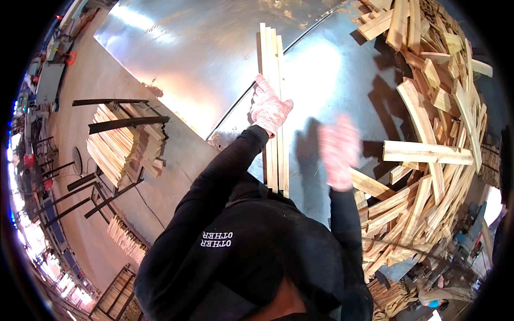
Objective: The person repeatedly picks up small wooden planks from a large pile on a metal table and stacks them neatly on a nearby rack. They wear pink gloves and handle the planks by hand, organizing them into a growing stack throughout the clip.
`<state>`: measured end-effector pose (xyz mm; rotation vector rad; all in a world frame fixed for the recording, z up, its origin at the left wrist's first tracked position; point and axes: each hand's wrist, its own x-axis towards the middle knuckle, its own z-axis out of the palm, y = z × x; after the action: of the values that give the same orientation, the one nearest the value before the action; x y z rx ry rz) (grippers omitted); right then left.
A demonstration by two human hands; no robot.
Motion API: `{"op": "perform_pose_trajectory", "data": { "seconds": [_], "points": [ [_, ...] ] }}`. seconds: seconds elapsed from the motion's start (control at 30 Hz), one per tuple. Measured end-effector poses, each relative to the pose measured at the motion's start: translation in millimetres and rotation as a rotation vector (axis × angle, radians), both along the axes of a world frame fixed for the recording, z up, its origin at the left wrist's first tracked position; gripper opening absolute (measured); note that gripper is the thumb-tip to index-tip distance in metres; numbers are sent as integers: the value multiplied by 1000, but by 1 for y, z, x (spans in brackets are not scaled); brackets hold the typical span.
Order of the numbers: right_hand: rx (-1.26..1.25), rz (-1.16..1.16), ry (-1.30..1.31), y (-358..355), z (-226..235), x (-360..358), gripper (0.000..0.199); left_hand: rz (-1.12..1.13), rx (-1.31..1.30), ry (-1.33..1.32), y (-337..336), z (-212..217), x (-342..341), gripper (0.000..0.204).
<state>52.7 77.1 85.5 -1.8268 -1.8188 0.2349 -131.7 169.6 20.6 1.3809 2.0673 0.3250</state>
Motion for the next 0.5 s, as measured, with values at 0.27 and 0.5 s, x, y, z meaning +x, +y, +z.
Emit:
{"op": "perform_pose_trajectory", "data": {
  "seconds": [0.27, 0.5],
  "points": [
    [275, -1166, -132, 28, 10, 175, 99, -208, 149, -242, 20, 18, 10, 80],
    [222, -817, 655, -55, -22, 70, 92, -268, 48, 37, 25, 21, 7, 106]
  ]
}}
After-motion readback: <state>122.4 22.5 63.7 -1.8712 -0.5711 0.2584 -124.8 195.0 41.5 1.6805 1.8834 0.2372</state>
